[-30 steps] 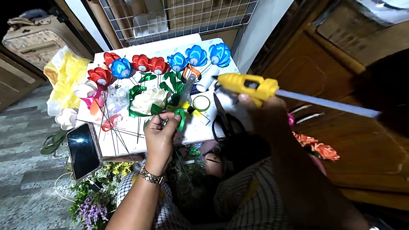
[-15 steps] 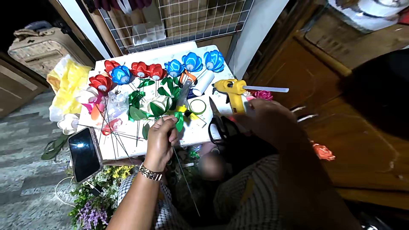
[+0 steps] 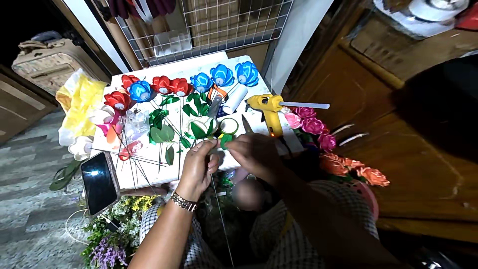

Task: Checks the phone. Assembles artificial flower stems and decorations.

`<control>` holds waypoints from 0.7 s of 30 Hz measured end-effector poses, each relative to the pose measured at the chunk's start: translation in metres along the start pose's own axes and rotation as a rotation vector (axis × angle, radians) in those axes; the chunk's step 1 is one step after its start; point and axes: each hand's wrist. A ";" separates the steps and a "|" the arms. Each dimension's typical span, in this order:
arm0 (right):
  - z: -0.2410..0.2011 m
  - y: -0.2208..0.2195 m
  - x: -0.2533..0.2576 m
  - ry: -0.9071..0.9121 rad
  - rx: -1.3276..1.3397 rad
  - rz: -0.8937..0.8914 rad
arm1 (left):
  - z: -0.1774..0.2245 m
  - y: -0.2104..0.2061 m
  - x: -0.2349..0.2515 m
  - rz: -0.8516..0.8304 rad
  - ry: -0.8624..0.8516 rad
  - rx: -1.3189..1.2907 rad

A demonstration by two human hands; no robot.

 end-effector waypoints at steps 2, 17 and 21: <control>-0.005 0.012 0.002 -0.213 0.237 0.029 | 0.003 0.001 0.000 -0.014 -0.017 -0.007; -0.061 0.036 0.003 -0.637 1.431 -0.282 | 0.011 0.017 0.001 -0.210 -0.144 0.179; -0.063 0.055 0.009 -0.797 1.442 -0.207 | 0.019 0.030 0.000 -0.149 -0.143 0.451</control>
Point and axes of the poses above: each hand's wrist, its own x-axis towards the middle knuckle, its own y-axis out of the back of the hand, z = x × y, and after that the axes turned 2 degrees about -y, right-handed
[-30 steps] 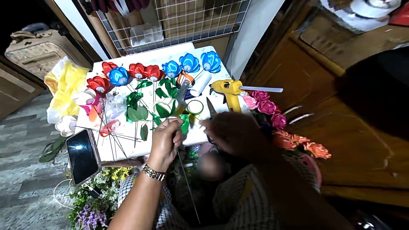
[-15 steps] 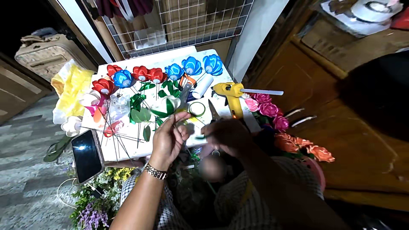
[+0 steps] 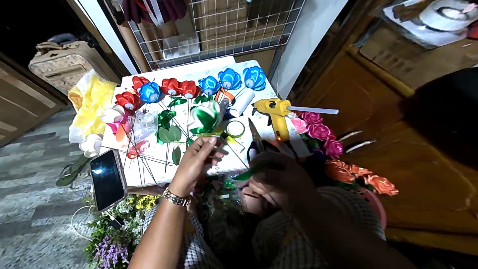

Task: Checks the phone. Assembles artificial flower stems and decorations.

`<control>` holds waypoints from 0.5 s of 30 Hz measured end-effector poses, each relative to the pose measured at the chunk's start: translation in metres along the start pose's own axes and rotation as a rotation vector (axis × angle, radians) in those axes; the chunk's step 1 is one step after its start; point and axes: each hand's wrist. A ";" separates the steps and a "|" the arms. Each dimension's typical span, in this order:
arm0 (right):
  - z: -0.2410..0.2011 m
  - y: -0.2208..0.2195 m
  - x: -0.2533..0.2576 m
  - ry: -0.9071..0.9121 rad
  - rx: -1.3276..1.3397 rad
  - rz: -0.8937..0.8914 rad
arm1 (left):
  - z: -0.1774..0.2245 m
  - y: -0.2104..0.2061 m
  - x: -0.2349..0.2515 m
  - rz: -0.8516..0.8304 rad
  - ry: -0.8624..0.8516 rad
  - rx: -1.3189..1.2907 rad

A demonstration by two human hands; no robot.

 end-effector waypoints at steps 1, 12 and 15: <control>-0.005 -0.001 -0.002 -0.025 -0.031 0.041 | 0.001 0.005 -0.001 0.051 0.002 0.046; -0.019 -0.011 -0.010 -0.136 -0.202 0.023 | 0.006 0.029 -0.001 0.119 -0.396 0.161; -0.014 -0.011 -0.009 -0.103 -0.300 -0.053 | 0.005 0.028 0.000 0.118 -0.436 0.207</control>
Point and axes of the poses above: each hand's wrist, its own x-axis towards the middle knuckle, its own y-axis out of the back of the hand, z = x × y, and after that the axes turned 2 degrees about -y, right-handed
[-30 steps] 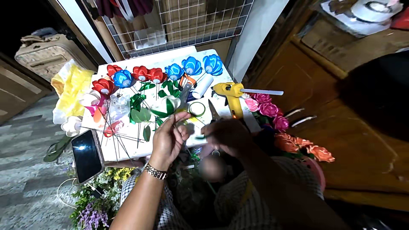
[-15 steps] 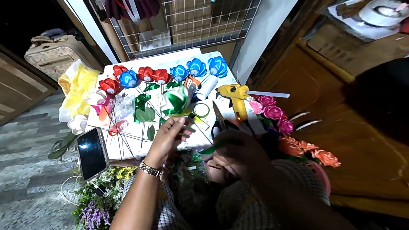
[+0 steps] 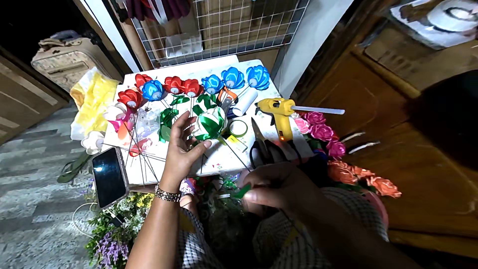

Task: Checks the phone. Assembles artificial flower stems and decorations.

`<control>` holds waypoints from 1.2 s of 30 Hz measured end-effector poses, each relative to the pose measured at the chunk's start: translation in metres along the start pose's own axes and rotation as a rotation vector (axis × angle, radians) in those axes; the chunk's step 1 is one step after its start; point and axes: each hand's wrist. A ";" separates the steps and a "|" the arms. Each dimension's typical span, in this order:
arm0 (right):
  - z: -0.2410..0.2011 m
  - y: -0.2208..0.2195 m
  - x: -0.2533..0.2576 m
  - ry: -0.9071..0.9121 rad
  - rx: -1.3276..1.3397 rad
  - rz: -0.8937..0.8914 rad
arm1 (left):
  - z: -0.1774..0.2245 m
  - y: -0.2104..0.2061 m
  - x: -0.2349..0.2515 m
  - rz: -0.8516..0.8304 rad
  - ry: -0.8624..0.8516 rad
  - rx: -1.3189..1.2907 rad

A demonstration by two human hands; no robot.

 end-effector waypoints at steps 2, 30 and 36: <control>0.007 -0.002 0.002 0.075 -0.168 -0.053 | -0.001 -0.002 0.000 0.010 0.002 0.077; 0.007 0.043 0.033 0.259 0.093 0.233 | -0.008 -0.036 -0.005 -0.147 0.158 -0.187; 0.014 0.032 0.038 0.107 0.057 0.304 | -0.010 -0.047 -0.008 -0.188 0.149 -0.271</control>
Point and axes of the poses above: each hand's wrist, its own x-axis towards the middle knuckle, its own y-axis out of the back of the hand, z = x × y, and after that the axes turned 2 degrees about -y, right-handed
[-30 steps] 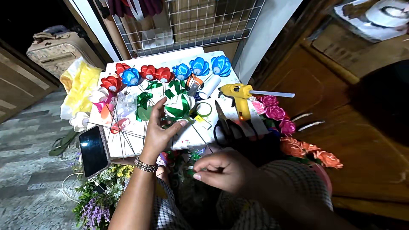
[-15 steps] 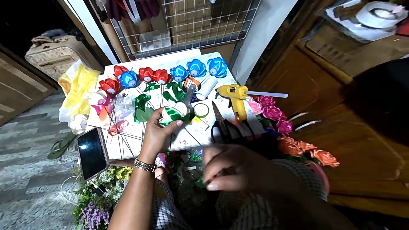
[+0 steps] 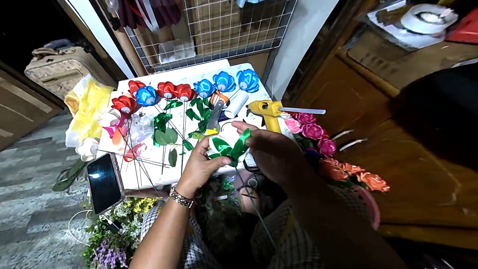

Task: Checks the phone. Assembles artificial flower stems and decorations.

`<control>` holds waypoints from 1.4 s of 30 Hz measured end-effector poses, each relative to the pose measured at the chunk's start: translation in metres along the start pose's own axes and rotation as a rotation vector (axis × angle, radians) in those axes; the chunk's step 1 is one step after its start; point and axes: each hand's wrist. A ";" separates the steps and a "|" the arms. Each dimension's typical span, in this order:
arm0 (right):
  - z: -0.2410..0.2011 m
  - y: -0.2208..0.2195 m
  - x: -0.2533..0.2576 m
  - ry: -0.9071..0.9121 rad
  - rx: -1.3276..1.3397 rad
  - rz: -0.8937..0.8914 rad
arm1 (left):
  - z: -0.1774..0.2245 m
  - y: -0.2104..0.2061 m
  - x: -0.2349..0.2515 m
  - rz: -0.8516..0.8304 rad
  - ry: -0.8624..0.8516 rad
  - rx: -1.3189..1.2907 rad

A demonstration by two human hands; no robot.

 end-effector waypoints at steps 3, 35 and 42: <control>0.004 -0.002 0.003 -0.035 0.058 0.003 | 0.001 0.000 -0.001 -0.012 -0.003 -0.005; 0.001 0.013 0.005 0.483 -0.677 0.003 | 0.004 0.000 -0.002 -0.017 0.027 0.025; 0.012 0.011 0.009 0.601 -0.786 -0.024 | 0.004 0.000 -0.002 -0.020 0.059 -0.021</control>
Point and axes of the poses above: each hand's wrist, its own x-axis towards the middle knuckle, its own y-axis out of the back of the hand, z = x × y, and after that the axes turned 2 degrees about -y, right-handed
